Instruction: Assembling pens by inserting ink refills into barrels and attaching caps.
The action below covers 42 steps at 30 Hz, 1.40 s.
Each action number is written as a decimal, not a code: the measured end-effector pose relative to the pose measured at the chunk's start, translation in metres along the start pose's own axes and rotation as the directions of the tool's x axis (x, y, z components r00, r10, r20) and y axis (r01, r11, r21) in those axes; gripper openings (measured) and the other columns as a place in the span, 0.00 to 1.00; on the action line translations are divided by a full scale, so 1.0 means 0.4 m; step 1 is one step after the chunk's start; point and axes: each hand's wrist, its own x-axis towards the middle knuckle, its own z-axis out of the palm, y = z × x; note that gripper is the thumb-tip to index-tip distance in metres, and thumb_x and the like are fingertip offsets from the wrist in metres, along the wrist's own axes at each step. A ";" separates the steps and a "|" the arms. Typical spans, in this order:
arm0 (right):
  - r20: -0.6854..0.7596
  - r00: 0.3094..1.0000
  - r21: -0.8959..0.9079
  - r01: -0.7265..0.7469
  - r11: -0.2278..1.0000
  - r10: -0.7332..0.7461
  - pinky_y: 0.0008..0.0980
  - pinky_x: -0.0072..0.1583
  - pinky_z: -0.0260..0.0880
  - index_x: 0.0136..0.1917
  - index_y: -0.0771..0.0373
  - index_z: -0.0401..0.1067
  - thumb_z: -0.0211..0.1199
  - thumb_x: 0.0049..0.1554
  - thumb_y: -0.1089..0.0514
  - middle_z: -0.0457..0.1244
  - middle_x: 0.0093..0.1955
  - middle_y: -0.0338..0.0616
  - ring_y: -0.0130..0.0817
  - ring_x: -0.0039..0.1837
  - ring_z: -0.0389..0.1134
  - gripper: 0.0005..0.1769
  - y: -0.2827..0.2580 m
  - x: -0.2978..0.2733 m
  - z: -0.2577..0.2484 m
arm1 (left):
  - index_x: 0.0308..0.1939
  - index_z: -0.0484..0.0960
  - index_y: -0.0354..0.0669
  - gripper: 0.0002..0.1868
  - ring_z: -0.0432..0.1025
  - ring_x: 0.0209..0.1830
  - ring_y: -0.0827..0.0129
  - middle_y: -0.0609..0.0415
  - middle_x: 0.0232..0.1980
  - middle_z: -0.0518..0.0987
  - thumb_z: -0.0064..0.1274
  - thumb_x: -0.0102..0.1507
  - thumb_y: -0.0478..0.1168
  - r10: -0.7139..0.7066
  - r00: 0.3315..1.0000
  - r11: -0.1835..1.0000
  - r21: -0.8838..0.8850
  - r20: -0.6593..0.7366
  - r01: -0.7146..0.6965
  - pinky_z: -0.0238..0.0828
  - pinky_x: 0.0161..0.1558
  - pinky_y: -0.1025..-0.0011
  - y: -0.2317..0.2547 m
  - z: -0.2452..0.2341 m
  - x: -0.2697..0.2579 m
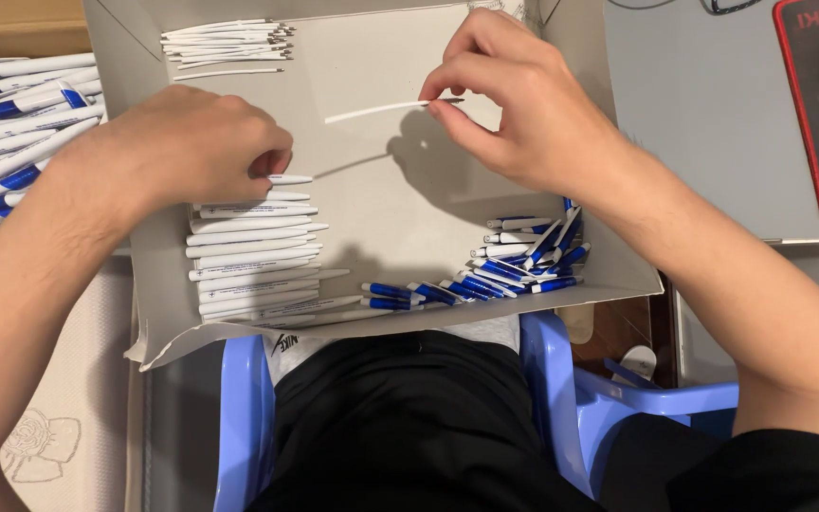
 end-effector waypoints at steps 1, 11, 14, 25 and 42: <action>-0.001 1.000 0.001 -0.001 1.000 0.001 0.39 0.55 0.61 0.54 0.70 0.75 0.63 0.68 0.72 0.58 0.49 0.49 0.42 0.52 0.61 0.03 -0.002 0.000 0.000 | 0.34 0.79 0.56 0.08 0.75 0.38 0.62 0.62 0.39 0.83 0.42 0.59 0.41 0.000 1.000 1.000 0.001 0.001 0.000 0.67 0.42 0.64 0.002 -0.002 -0.005; -0.111 0.991 0.076 -0.062 0.995 0.070 0.33 0.53 0.65 0.51 0.68 0.70 0.62 0.65 0.74 0.65 0.47 0.45 0.36 0.47 0.65 0.06 -0.020 -0.005 -0.009 | 0.42 0.77 0.43 0.11 0.66 0.29 0.72 0.60 0.28 0.71 0.53 0.56 0.30 0.087 0.684 0.742 -0.411 -0.724 -0.529 0.65 0.41 0.72 -0.042 0.025 -0.025; -0.159 0.985 0.115 -0.043 0.992 0.061 0.33 0.56 0.69 0.52 0.70 0.72 0.63 0.65 0.75 0.67 0.48 0.48 0.37 0.49 0.68 0.05 -0.028 -0.001 -0.011 | 0.45 0.78 0.39 0.10 0.73 0.36 0.74 0.57 0.35 0.76 0.58 0.61 0.28 0.013 0.662 0.579 -0.534 -0.750 -0.616 0.73 0.47 0.77 -0.034 0.021 -0.038; -0.269 0.963 0.194 0.070 0.978 -0.015 0.39 0.58 0.67 0.52 0.74 0.68 0.60 0.66 0.77 0.70 0.47 0.56 0.46 0.51 0.71 0.04 -0.035 -0.006 -0.022 | 0.36 0.72 0.37 0.11 0.84 0.48 0.66 0.44 0.49 0.86 0.62 0.65 0.28 -0.026 0.735 0.212 -0.722 -0.678 -0.659 0.83 0.53 0.77 -0.012 0.019 -0.045; -0.182 0.969 0.200 0.201 0.959 -0.165 0.42 0.58 0.68 0.51 0.77 0.73 0.64 0.66 0.77 0.70 0.48 0.56 0.49 0.51 0.69 0.02 -0.035 0.005 -0.019 | 0.34 0.73 0.40 0.13 0.85 0.47 0.69 0.46 0.47 0.87 0.65 0.63 0.31 -0.025 0.760 0.214 -0.746 -0.649 -0.630 0.81 0.51 0.80 -0.006 0.025 -0.030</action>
